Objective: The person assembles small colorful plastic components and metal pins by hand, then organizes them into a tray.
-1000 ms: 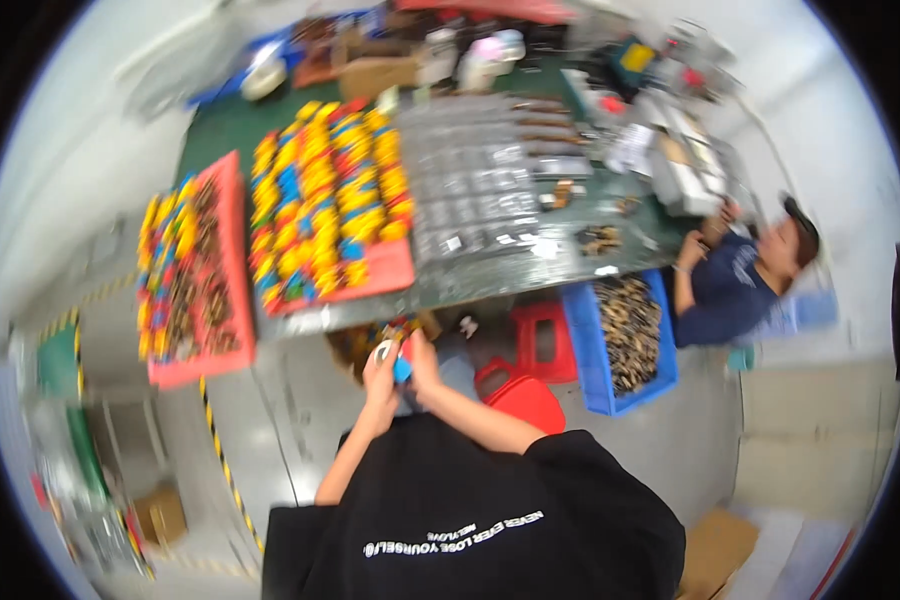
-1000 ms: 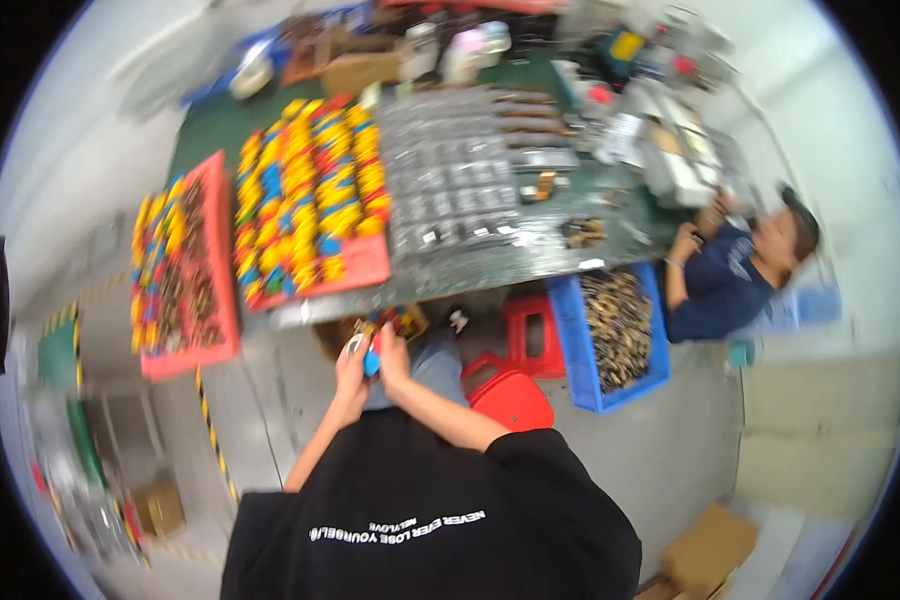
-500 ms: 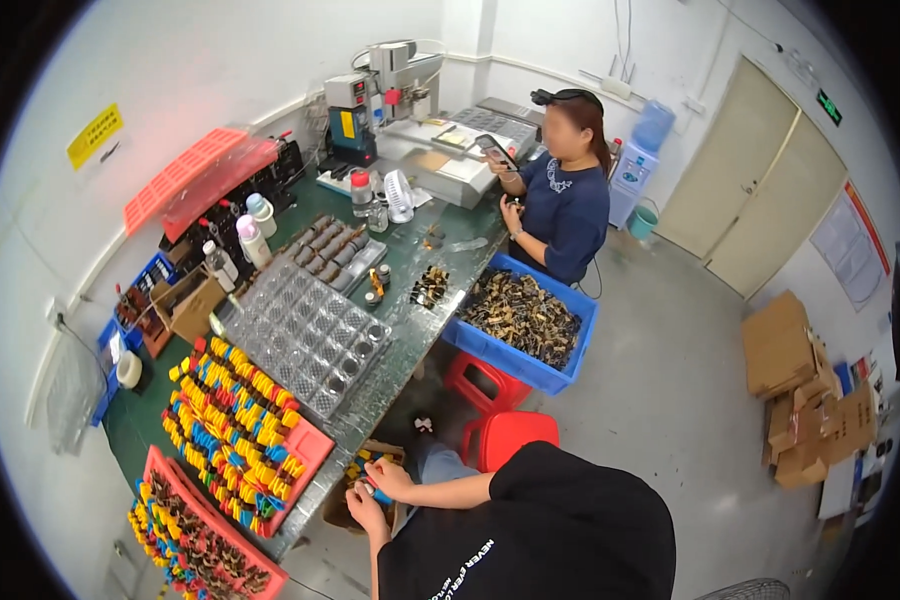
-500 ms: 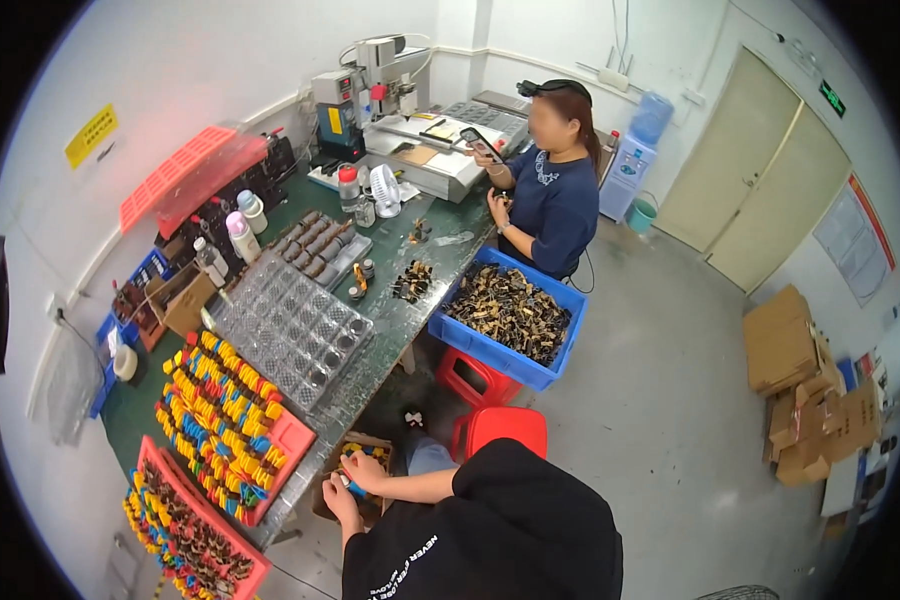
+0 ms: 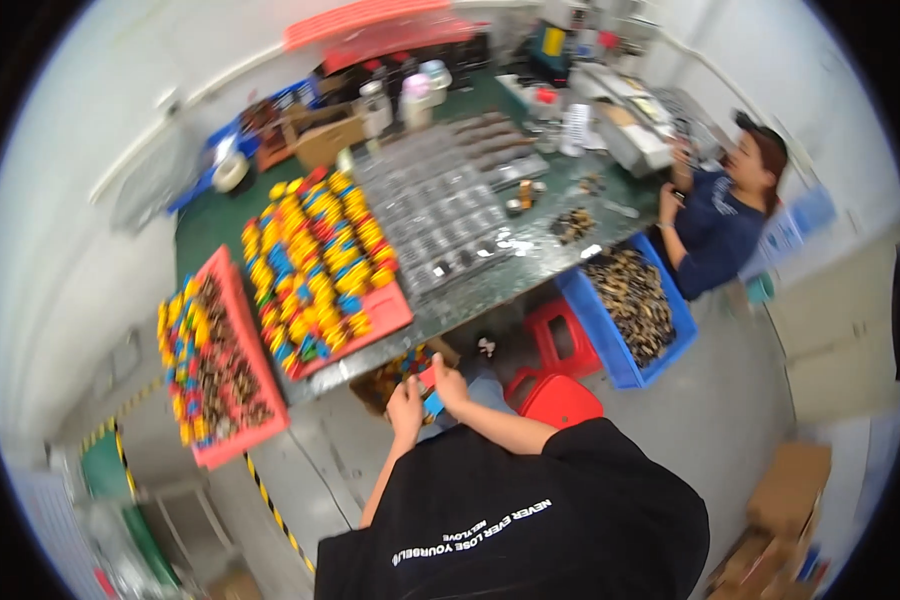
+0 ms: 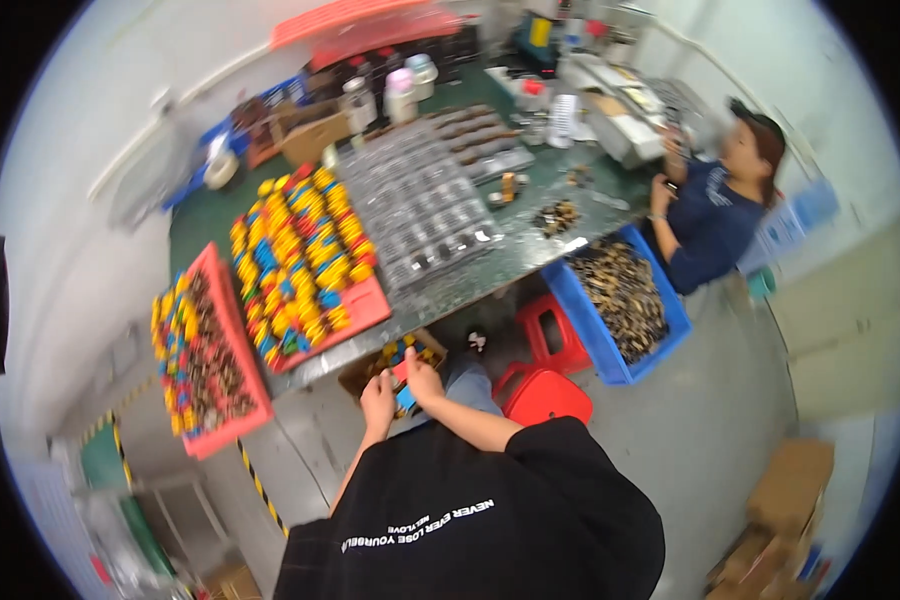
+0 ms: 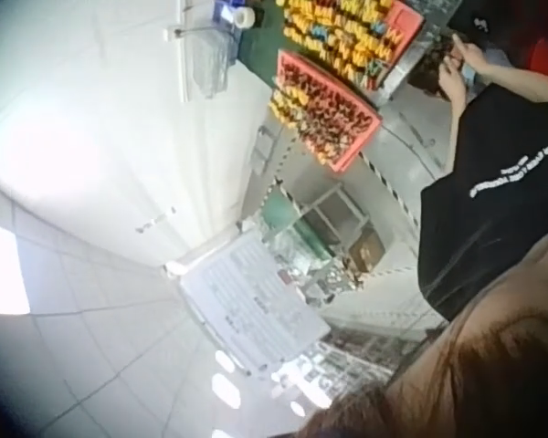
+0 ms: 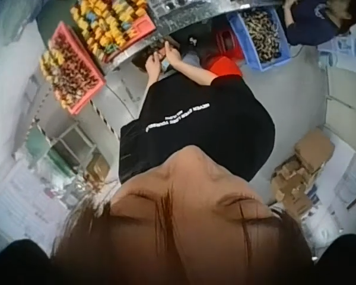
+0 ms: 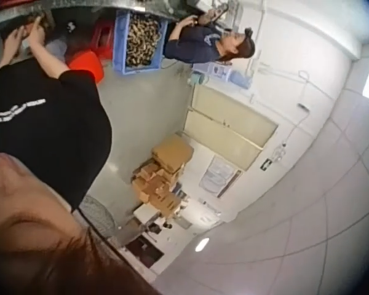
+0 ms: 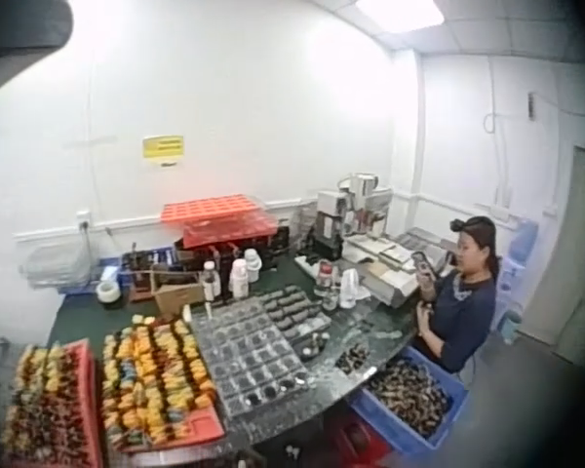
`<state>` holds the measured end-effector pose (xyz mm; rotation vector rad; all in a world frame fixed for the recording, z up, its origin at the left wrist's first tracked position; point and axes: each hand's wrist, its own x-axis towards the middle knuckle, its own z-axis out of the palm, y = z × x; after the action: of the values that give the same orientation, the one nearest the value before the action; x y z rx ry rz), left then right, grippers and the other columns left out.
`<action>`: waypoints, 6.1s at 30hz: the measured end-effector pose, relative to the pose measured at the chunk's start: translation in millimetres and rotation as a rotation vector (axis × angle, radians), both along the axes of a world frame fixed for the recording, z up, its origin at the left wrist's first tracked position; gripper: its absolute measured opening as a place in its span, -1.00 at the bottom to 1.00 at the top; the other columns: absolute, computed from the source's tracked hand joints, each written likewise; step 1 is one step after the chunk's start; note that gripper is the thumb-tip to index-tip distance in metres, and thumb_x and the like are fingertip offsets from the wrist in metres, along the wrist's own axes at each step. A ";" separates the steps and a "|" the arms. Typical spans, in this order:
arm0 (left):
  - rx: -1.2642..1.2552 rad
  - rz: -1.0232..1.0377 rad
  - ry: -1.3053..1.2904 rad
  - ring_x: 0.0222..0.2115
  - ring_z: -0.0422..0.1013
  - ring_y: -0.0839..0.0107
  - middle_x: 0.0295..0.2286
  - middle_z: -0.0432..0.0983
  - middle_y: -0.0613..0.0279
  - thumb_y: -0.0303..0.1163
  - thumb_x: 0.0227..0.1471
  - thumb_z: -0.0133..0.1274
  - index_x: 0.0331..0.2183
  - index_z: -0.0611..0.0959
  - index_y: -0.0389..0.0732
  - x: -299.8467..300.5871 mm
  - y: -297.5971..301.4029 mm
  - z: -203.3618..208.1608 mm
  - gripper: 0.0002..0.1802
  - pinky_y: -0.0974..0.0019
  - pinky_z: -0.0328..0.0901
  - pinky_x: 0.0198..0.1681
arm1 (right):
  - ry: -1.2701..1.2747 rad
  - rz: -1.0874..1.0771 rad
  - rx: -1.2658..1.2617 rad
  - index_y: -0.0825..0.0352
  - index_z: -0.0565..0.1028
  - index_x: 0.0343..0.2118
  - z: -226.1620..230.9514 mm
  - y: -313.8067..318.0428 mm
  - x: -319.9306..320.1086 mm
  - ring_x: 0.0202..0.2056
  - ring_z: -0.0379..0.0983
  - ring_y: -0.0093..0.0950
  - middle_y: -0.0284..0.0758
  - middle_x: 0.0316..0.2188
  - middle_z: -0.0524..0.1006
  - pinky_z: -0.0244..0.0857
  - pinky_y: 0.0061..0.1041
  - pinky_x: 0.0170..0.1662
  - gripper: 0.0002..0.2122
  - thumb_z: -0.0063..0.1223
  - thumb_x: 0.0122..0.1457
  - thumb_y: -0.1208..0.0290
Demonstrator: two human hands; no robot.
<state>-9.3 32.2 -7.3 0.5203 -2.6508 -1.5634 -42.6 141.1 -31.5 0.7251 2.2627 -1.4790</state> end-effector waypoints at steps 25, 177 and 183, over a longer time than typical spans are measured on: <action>0.608 0.414 -0.106 -0.70 0.04 0.71 -0.74 0.15 0.52 -0.20 0.05 0.09 -0.74 0.32 -0.15 50.8 -38.1 11.9 -0.53 0.47 -0.05 -0.65 | -0.415 0.440 -0.531 0.25 0.26 0.00 -6.2 -10.3 -20.7 -0.30 0.47 -0.33 -0.23 -0.15 0.40 0.43 -0.38 -0.28 -0.47 -0.07 0.13 -0.07; 0.660 0.135 -0.333 -0.39 0.41 0.54 -0.41 0.53 0.28 -0.26 -0.05 0.17 -0.28 0.58 -0.26 95.3 -85.2 4.4 -0.68 0.44 0.29 -0.24 | 0.110 0.666 0.053 0.42 0.43 -0.23 -7.9 -19.8 -3.9 -0.34 0.46 -0.09 -0.03 -0.46 0.52 0.28 -0.26 -0.26 -0.52 -0.35 0.26 0.01; 0.967 0.693 -0.085 -0.46 0.40 0.58 -0.46 0.50 0.30 -0.25 0.01 0.14 -0.31 0.53 -0.26 79.0 -86.0 4.6 -0.71 0.50 0.29 -0.41 | -0.020 0.502 -0.313 0.39 0.13 0.12 8.9 -57.7 18.2 -0.26 0.43 -0.36 -0.14 -0.23 0.43 0.38 -0.41 -0.32 -0.44 -0.31 0.25 -0.01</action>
<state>69.7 -53.8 -2.7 1.3298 -1.2720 -2.3919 -24.3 83.4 -22.5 0.0679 1.9353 -1.5003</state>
